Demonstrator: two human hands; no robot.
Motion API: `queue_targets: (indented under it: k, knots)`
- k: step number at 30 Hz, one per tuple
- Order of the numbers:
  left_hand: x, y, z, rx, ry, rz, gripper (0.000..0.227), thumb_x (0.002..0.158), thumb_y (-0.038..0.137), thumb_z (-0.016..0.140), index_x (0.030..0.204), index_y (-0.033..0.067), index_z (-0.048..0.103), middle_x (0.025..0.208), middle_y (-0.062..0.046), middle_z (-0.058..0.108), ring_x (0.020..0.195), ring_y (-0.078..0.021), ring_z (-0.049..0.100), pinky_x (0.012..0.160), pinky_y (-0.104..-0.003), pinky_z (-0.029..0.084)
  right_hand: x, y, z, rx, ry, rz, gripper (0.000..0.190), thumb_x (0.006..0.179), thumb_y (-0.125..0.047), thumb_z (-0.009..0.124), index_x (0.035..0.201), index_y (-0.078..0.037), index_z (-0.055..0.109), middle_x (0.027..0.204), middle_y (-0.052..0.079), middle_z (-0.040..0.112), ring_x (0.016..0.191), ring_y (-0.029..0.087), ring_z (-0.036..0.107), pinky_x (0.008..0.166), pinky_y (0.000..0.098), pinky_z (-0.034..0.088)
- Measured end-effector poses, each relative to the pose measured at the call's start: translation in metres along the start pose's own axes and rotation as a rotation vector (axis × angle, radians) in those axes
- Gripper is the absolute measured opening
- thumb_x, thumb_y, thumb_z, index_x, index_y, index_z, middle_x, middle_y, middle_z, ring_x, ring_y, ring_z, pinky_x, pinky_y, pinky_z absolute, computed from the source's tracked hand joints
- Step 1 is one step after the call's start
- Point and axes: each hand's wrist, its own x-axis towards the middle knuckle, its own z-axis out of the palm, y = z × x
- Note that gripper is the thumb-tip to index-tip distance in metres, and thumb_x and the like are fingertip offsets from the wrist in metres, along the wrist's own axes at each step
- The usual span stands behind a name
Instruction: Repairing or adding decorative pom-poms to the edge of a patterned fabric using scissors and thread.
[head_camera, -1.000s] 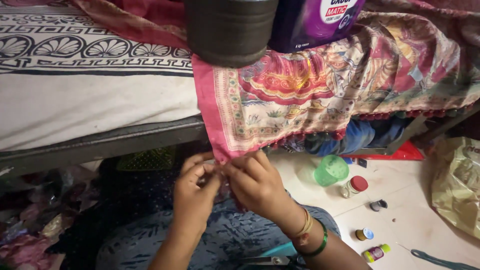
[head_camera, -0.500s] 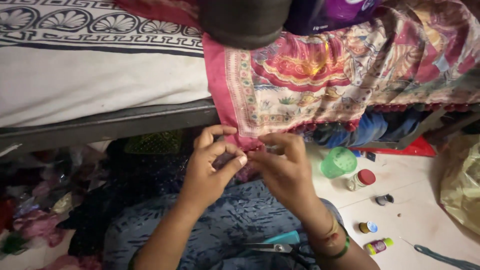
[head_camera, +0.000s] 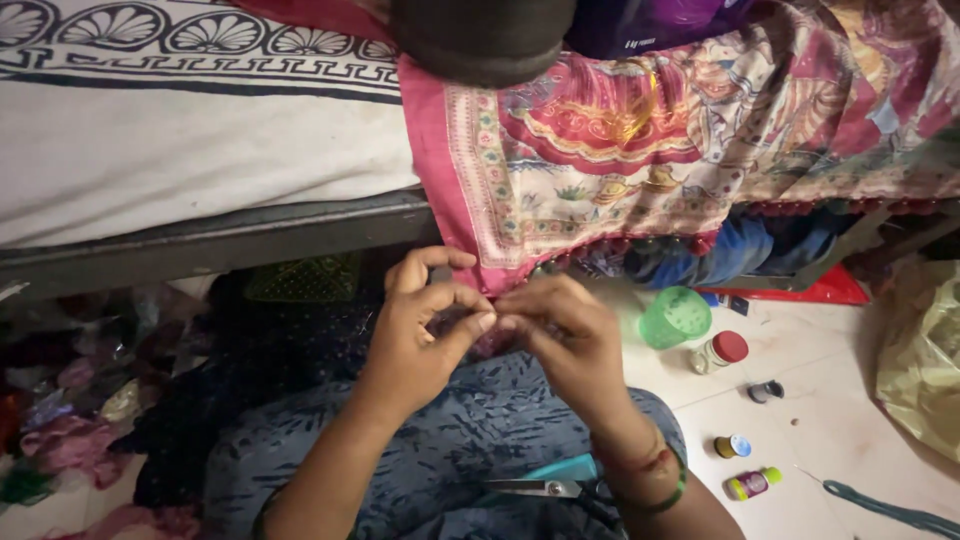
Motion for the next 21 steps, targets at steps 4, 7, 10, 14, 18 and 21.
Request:
queue_targets:
  k: [4,7,10,14,18,21]
  knots:
    - [0.003,0.003,-0.004,0.062,0.073,0.101,0.011,0.081,0.007,0.079,0.086,0.0085,0.069,0.110,-0.006,0.068,0.111,-0.0272,0.058,0.100,-0.040,0.043,-0.005,0.008,0.012,0.065,0.064,0.105,0.004,0.095,0.004,0.066,0.099,0.002,0.064,0.107,0.009,0.062,0.092,0.014,0.063,0.078,0.0260,0.054]
    - [0.007,0.005,-0.004,0.117,0.083,0.154,0.009,0.087,0.001,0.070,0.090,0.0065,0.063,0.100,-0.005,0.071,0.103,-0.0262,0.063,0.097,-0.039,0.046,-0.007,0.022,0.018,0.407,0.139,0.219,0.010,0.099,0.001,0.057,0.108,-0.001,0.055,0.112,0.006,0.061,0.086,0.012,0.061,0.075,0.0261,0.054]
    - [0.007,0.000,0.005,0.148,0.091,0.119,0.008,0.089,-0.001,0.066,0.090,0.0063,0.063,0.093,-0.004,0.073,0.094,-0.0250,0.064,0.089,-0.037,0.048,-0.011,0.031,0.024,0.625,0.090,0.177,0.008,0.107,0.002,0.056,0.108,-0.004,0.050,0.101,0.008,0.065,0.083,0.012,0.061,0.073,0.0266,0.054]
    - [-0.008,-0.007,0.011,0.150,0.181,0.010,0.007,0.089,0.000,0.067,0.088,0.0058,0.064,0.092,-0.004,0.075,0.089,-0.0229,0.064,0.081,-0.033,0.049,-0.012,0.032,0.028,0.645,0.101,0.297,0.008,0.104,0.001,0.056,0.105,-0.003,0.050,0.100,0.006,0.063,0.078,0.011,0.060,0.069,0.0261,0.054]
    - [-0.030,-0.030,0.021,-0.115,0.245,-0.078,0.006,0.087,0.003,0.074,0.090,0.0053,0.069,0.106,-0.005,0.073,0.099,-0.0199,0.065,0.084,-0.030,0.052,-0.029,0.041,0.032,0.326,0.038,0.367,0.007,0.098,0.002,0.060,0.102,-0.003,0.056,0.097,0.007,0.067,0.081,0.011,0.064,0.068,0.0254,0.054]
    - [-0.045,-0.049,0.038,-0.411,0.219,-0.244,0.007,0.086,0.004,0.078,0.091,0.0042,0.073,0.112,-0.006,0.069,0.104,-0.0181,0.063,0.089,-0.030,0.051,-0.042,0.032,0.037,0.035,-0.016,0.249,0.008,0.094,0.005,0.063,0.099,-0.001,0.061,0.093,0.009,0.067,0.080,0.017,0.067,0.068,0.0289,0.054]
